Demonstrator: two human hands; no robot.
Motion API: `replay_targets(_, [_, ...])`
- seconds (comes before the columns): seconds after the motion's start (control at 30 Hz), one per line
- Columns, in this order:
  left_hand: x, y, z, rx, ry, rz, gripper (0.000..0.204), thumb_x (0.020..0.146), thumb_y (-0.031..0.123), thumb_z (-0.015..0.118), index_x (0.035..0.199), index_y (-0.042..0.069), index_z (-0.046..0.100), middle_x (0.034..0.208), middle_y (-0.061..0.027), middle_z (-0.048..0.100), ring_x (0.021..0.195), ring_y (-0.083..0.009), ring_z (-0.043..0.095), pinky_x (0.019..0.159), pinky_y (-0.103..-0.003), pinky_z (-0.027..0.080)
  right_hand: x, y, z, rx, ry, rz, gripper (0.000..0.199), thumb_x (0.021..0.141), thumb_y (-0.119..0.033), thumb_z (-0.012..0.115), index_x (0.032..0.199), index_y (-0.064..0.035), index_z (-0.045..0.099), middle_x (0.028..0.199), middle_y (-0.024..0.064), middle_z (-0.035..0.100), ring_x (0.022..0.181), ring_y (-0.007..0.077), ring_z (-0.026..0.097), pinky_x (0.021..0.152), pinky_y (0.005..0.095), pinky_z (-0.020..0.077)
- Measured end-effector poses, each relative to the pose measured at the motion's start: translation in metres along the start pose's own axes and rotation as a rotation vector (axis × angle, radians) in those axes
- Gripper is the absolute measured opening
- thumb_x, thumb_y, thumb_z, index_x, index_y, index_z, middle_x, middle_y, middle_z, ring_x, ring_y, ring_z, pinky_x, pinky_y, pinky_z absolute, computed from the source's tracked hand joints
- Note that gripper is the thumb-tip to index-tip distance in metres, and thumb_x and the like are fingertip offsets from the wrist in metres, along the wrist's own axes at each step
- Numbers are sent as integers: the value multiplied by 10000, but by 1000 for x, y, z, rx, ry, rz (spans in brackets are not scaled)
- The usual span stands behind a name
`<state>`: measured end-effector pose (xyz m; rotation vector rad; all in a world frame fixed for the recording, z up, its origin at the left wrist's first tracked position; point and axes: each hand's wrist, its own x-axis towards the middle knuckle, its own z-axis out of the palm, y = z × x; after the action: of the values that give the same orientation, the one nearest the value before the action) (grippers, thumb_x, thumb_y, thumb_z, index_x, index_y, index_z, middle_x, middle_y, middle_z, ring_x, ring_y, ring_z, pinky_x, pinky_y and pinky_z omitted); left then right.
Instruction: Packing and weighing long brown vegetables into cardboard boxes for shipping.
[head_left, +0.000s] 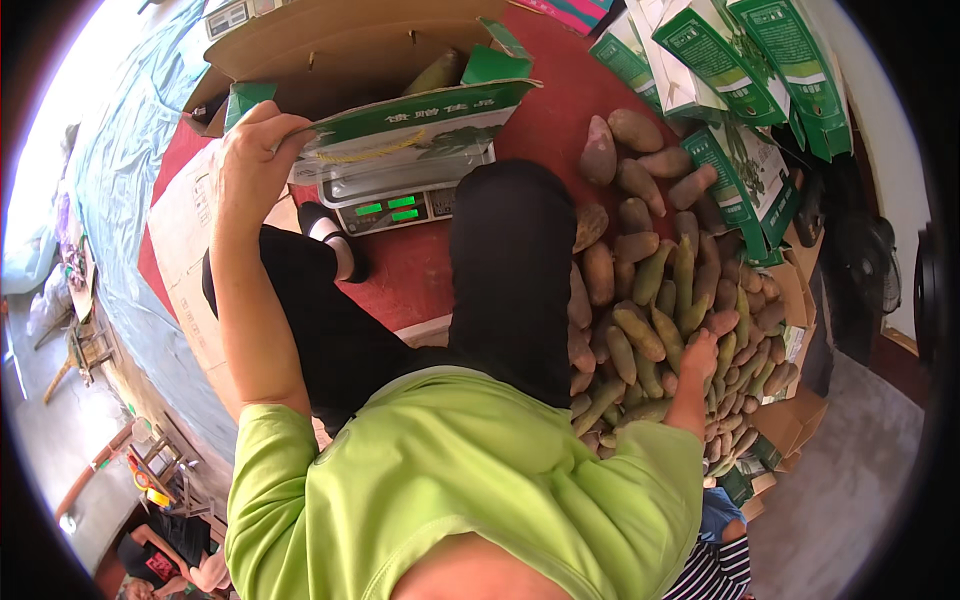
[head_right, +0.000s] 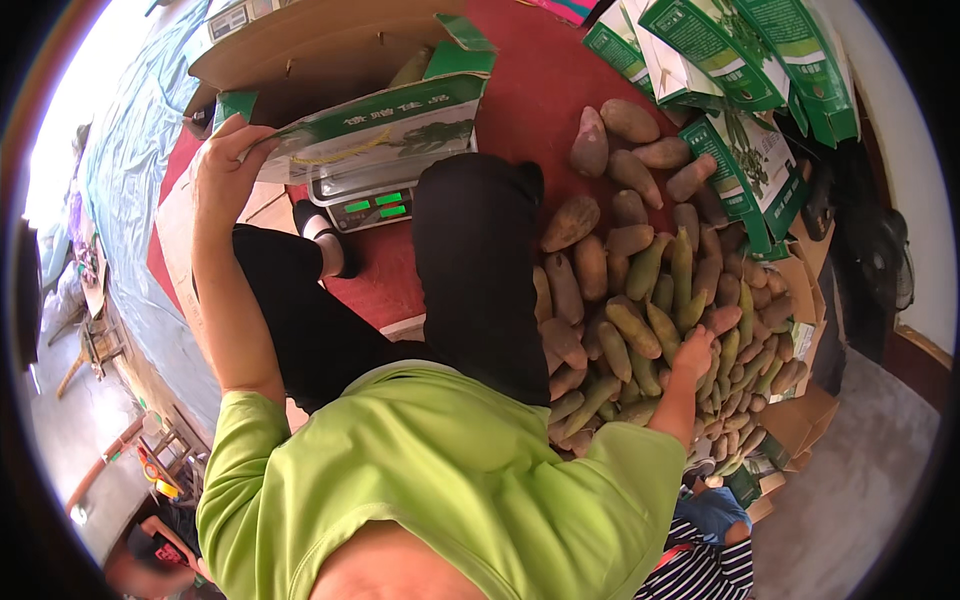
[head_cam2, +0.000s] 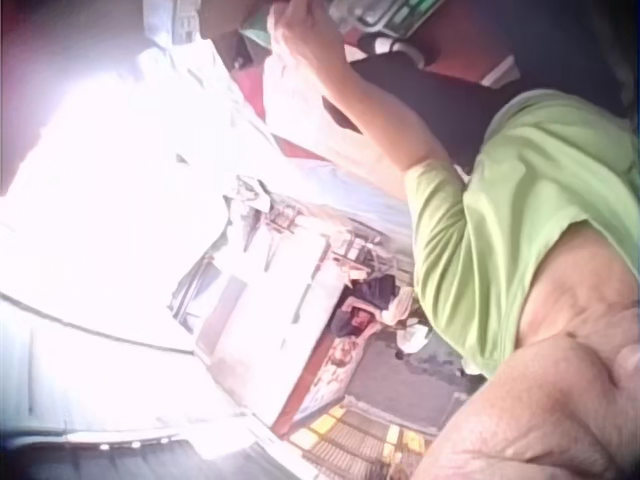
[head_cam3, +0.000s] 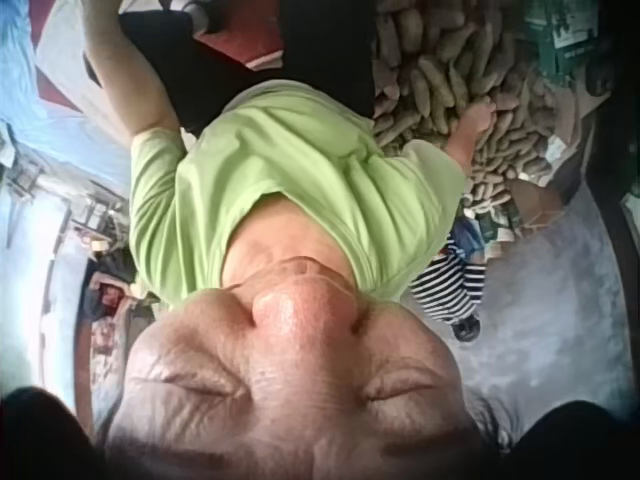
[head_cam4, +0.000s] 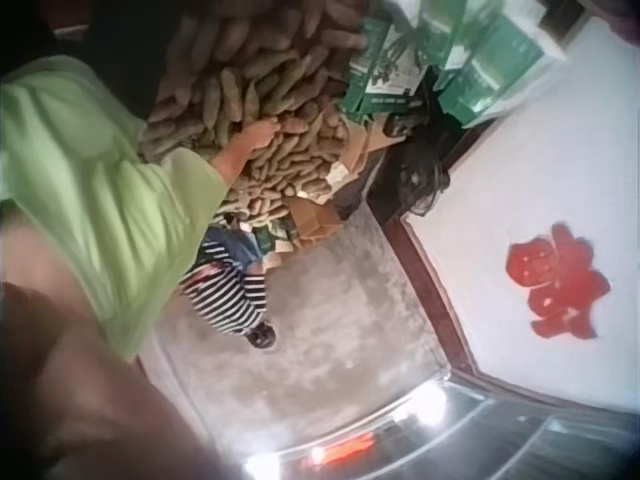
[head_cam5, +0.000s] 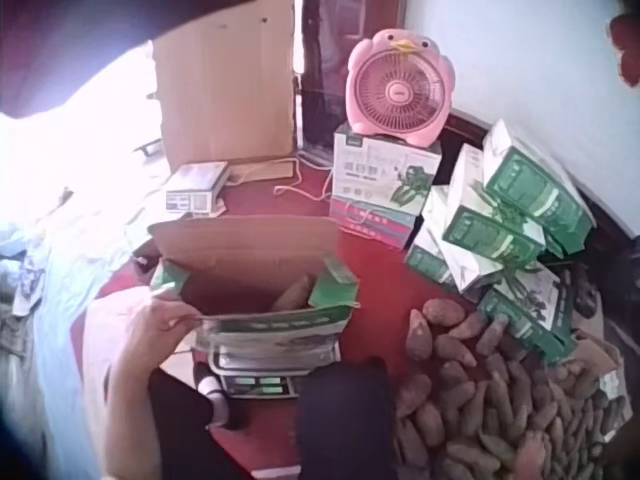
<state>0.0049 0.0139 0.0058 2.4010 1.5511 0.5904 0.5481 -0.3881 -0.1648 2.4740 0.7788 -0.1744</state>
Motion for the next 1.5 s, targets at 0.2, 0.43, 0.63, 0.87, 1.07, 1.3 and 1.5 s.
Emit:
replay_targets(0.2, [-1, -4, 1, -14, 19, 25, 110, 762, 86, 660, 859, 34, 666, 699, -71, 490, 654, -211, 532, 605, -311, 405, 4, 4, -33, 208, 96, 144, 454, 857, -210, 609, 1251, -63, 441, 1252, 134, 451, 1055, 342, 536, 823, 454, 487])
replay_targets(0.43, [-1, -1, -3, -21, 19, 49, 98, 754, 84, 667, 841, 39, 670, 713, -76, 520, 667, -238, 553, 609, -327, 420, 27, 39, -48, 674, 377, 127, 449, 897, -229, 576, 1285, -36, 457, 1261, 153, 497, 918, 300, 597, 748, 401, 502])
replay_targets(0.63, [-2, 0, -4, 10, 16, 65, 106, 756, 100, 671, 843, 39, 674, 719, -80, 524, 665, -243, 555, 603, -330, 421, -26, -50, -219, 1587, 400, -192, 366, 913, -164, 557, 1247, -24, 502, 1000, 59, 590, 728, 99, 546, 661, 208, 457])
replay_targets(0.87, [-1, 2, -5, -4, 1, 83, 129, 756, 113, 665, 857, 34, 671, 722, -97, 514, 672, -254, 559, 599, -331, 420, -54, -164, -353, 1892, 351, -809, 337, 889, -111, 545, 1206, 3, 529, 1023, 56, 618, 831, 132, 606, 696, 252, 497])
replay_targets(1.07, [2, -9, -2, -50, -46, 101, 122, 774, 94, 647, 871, 20, 656, 722, -123, 495, 672, -276, 539, 602, -329, 410, -72, -308, -368, 1686, 333, -1081, 237, 823, -156, 596, 1002, -3, 617, 961, 102, 643, 775, 157, 631, 716, 292, 501])
replay_targets(1.3, [3, -9, -1, -81, -48, 128, 121, 778, 41, 653, 879, -20, 629, 703, -72, 440, 633, -181, 471, 588, -264, 369, -94, -374, -350, 1554, 365, -1022, 137, 764, -163, 611, 835, -61, 667, 822, 128, 653, 854, 312, 607, 765, 417, 484])
replay_targets(1.5, [1, -12, 2, -102, -29, 147, 119, 785, 33, 646, 887, -24, 628, 709, -69, 438, 639, -169, 467, 597, -253, 367, -47, -290, -293, 1460, 697, -830, 150, 806, -137, 610, 923, -59, 663, 887, 112, 659, 809, 252, 634, 714, 339, 497])
